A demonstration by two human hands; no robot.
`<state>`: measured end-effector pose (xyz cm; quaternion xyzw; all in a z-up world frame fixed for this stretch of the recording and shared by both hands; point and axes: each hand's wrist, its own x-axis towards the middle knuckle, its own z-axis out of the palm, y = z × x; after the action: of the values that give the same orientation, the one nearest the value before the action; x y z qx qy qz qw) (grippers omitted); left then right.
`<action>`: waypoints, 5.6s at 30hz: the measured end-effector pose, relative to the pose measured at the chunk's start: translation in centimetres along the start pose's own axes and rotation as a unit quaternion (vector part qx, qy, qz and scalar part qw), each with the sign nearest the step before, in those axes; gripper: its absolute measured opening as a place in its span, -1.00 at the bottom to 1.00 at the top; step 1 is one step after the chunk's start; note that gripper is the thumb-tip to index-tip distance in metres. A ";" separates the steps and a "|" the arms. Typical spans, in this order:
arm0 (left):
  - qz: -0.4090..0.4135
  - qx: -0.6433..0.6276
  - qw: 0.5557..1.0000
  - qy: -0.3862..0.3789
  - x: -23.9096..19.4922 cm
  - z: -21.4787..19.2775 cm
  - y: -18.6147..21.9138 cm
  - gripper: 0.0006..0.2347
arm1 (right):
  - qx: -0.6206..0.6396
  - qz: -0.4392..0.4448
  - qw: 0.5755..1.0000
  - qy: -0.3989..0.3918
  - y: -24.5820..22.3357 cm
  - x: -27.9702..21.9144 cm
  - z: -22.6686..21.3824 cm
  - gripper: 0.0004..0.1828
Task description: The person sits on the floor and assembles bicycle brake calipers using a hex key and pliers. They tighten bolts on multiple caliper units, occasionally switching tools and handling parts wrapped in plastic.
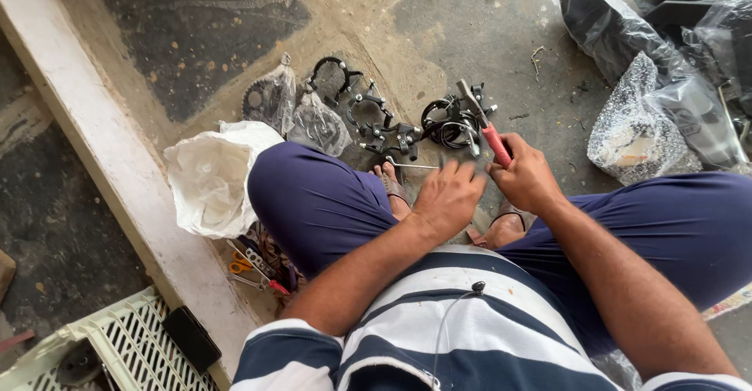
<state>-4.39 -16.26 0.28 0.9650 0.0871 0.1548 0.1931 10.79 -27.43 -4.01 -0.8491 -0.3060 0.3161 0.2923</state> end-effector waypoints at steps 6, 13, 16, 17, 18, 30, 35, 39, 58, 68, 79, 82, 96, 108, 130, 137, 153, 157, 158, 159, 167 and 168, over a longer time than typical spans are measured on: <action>-0.141 -0.093 0.983 0.075 2.5 -2.3 -7.4 -0.81 | 0.025 -0.015 1.000 -0.004 -1.5 -1.6 -1.4 -0.49; -0.265 -0.340 0.845 -0.316 8.3 -1.2 -15.9 -0.20 | 0.084 -0.088 0.991 -0.060 -3.4 -3.1 -2.7 -0.58; -0.358 -0.322 0.797 -0.366 8.7 -1.2 -15.7 -0.20 | 0.103 -0.094 0.988 -0.068 -3.5 -3.4 -2.6 -0.57; -0.341 -0.300 0.830 -0.324 9.1 -1.7 -15.7 -0.22 | 0.112 -0.090 0.987 -0.069 -3.2 -3.6 -2.3 -0.57; -0.323 -0.278 0.860 -0.281 9.3 -2.3 -15.5 -0.24 | 0.094 -0.089 0.990 -0.057 -2.9 -3.3 -2.2 -0.56; -0.010 0.036 0.999 -0.025 0.1 -1.8 0.1 -0.68 | 0.047 -0.017 0.999 -0.009 -0.2 -0.5 0.1 -0.58; -0.073 -0.159 0.984 -0.034 0.7 -2.8 -4.7 -0.86 | 0.061 -0.023 0.998 -0.016 -1.0 -1.7 -1.4 -0.52; -0.161 -0.148 0.975 0.036 5.4 -5.1 -11.8 -0.58 | 0.082 -0.061 0.994 -0.043 -2.0 -2.5 -2.2 -0.56; -0.212 0.116 0.970 -0.025 6.6 -7.0 -11.9 -0.42 | -0.026 -0.008 0.995 -0.094 -2.3 -2.1 0.1 -0.42; -0.337 -0.296 0.886 -0.119 5.7 -6.3 -18.3 -0.54 | -0.018 -0.165 0.985 -0.041 -1.2 -1.0 -0.1 -0.32; -0.311 -0.081 0.945 -0.057 6.0 -5.0 -13.7 -0.55 | -0.057 -0.039 0.997 -0.037 -1.7 0.3 -0.7 -0.49; -0.256 -0.010 0.966 0.019 4.4 -2.8 -10.6 -0.62 | -0.066 0.049 0.993 -0.080 -1.4 -0.2 -0.2 -0.52; -0.258 -0.034 0.965 0.041 6.4 -7.7 -11.5 -0.64 | -0.028 -0.063 0.997 0.037 -0.4 0.9 0.3 -0.67; -0.278 -0.112 0.949 -0.094 9.5 -12.3 -19.5 -0.63 | 0.134 0.089 0.979 -0.127 1.5 2.3 1.9 -0.45; -0.479 -0.256 0.814 0.206 -11.9 10.1 -39.2 -0.85 | -0.224 0.103 0.936 -0.252 5.7 4.3 5.3 -0.32; -0.484 -0.165 0.848 0.137 -11.2 9.7 -34.9 -0.83 | -0.295 0.083 0.914 -0.268 5.7 4.1 6.1 -0.40; -0.479 -0.008 0.870 -0.120 -6.5 12.3 -44.6 -0.76 | -0.290 0.113 0.903 -0.296 5.2 4.7 6.0 -0.37; -0.552 -0.036 0.833 -0.018 -8.7 12.3 -43.5 -0.77 | -0.267 0.091 0.910 -0.303 5.1 4.6 6.3 -0.39; -0.576 -0.029 0.817 0.000 -9.2 11.9 -43.3 -0.75 | -0.256 0.081 0.915 -0.301 5.3 4.4 6.3 -0.41; -0.599 -0.021 0.800 0.021 -9.3 11.5 -43.0 -0.73 | -0.261 0.084 0.914 -0.300 5.4 4.4 6.4 -0.41; -0.290 -0.047 0.951 0.094 -10.1 11.2 -33.4 -0.83 | -0.281 0.064 0.923 -0.256 5.6 4.1 6.0 -0.39; -0.273 -0.054 0.960 0.031 -10.4 11.7 -32.1 -0.84 | -0.282 0.068 0.921 -0.260 5.4 4.1 6.0 -0.39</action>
<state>-13.77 6.58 -25.57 0.8872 0.3450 0.1308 0.2771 10.84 -26.17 -12.96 -0.8033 -0.3893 0.4451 -0.0710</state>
